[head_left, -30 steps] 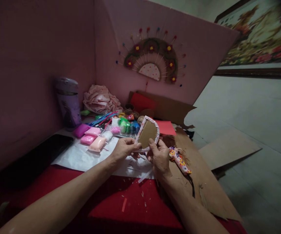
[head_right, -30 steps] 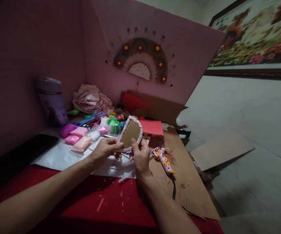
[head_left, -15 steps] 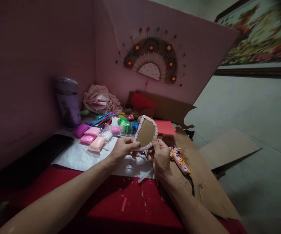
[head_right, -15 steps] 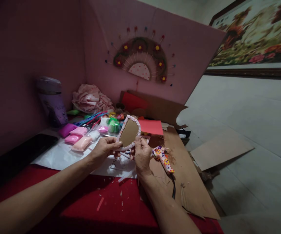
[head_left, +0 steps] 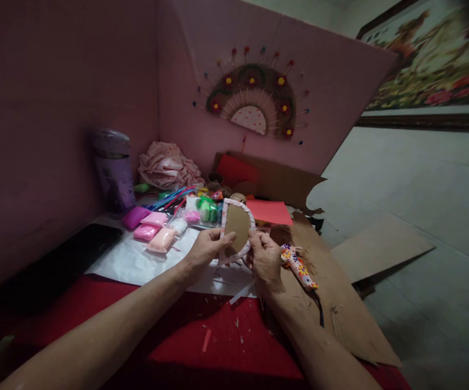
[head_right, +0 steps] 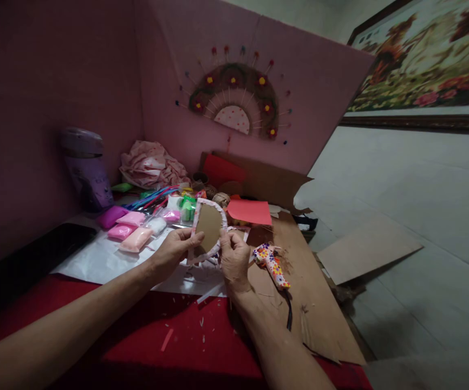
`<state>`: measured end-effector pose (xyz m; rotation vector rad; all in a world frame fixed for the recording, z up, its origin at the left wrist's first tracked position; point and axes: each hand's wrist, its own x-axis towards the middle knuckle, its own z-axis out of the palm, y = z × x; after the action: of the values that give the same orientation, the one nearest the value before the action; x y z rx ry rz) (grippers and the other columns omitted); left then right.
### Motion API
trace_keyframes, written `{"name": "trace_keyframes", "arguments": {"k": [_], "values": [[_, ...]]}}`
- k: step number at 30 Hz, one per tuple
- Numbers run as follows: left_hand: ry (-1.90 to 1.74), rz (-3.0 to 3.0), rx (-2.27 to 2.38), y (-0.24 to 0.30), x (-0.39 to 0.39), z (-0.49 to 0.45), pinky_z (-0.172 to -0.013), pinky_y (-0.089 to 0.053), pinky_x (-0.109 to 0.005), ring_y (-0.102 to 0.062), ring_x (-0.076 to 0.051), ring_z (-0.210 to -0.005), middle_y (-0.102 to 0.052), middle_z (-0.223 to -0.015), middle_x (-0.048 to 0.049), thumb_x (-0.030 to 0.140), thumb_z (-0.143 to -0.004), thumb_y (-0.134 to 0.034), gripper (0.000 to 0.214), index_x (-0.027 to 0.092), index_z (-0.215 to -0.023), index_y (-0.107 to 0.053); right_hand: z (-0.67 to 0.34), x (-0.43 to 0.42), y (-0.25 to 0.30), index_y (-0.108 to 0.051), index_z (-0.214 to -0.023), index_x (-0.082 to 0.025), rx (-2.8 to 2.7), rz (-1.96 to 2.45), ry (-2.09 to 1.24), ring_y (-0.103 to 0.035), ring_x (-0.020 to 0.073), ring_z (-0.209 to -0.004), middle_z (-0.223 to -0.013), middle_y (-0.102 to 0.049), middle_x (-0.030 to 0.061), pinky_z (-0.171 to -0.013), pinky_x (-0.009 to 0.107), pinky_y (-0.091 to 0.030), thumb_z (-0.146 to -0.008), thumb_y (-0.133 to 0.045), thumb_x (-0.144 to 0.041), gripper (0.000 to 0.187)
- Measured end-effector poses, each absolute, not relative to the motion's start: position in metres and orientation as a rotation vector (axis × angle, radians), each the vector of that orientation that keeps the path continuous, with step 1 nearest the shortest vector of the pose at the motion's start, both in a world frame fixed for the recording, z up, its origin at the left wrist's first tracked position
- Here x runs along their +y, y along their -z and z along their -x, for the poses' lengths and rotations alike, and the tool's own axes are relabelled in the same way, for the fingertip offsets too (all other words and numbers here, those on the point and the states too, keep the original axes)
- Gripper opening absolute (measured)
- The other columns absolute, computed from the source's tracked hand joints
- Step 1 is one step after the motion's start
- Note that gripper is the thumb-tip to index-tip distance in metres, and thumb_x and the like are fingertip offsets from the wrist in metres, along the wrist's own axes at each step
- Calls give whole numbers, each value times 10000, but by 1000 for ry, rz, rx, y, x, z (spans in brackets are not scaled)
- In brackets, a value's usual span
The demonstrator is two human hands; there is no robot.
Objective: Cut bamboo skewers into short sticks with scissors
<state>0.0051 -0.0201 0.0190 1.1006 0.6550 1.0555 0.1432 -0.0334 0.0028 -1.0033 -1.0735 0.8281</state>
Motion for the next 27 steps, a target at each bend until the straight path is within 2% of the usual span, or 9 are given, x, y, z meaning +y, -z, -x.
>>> {"name": "trace_keyframes", "arguments": {"k": [3,8,14,21,27], "values": [[-1096,-995,650,-18,-19,-6,-581,-460,-211,-597,-110,-596,-672,-702,-39,404,-585,-756,389,95,-802,-660,-139,-39,-5,-441,-570,-179,-1142,1002,-903,-286,28,-301,-390,-349,-101,-289,158,-213,-737,-624,-495,401],[-1102,-896,640,-23,-20,-6,-566,-459,-224,-597,-125,-578,-670,-654,-45,378,-571,-765,363,90,-765,-660,-138,-43,-7,-501,-631,-181,-1101,991,-990,-344,59,-311,-407,-420,-67,-271,169,-260,-831,-415,-586,460],[-1089,-862,631,-26,-22,-6,-554,-463,-228,-601,-130,-565,-685,-664,-61,337,-570,-768,322,87,-743,-663,-139,-42,-7,-511,-634,-179,-1165,989,-999,-336,44,-303,-420,-402,-90,-264,151,-283,-760,-593,-487,343],[-1084,-856,601,-23,-23,-6,-586,-476,-233,-614,-134,-604,-695,-707,-64,321,-579,-764,330,88,-794,-670,-137,-41,-6,-486,-618,-179,-1110,935,-1067,-287,33,-266,-379,-363,-111,-251,153,-271,-747,-623,-450,330],[-1066,-868,612,-23,-24,-7,-555,-454,-225,-589,-117,-554,-665,-635,-42,338,-575,-764,335,83,-768,-663,-136,-42,-5,-441,-594,-195,-1123,967,-1003,-301,40,-271,-377,-352,-112,-259,164,-272,-738,-611,-486,366]]}}
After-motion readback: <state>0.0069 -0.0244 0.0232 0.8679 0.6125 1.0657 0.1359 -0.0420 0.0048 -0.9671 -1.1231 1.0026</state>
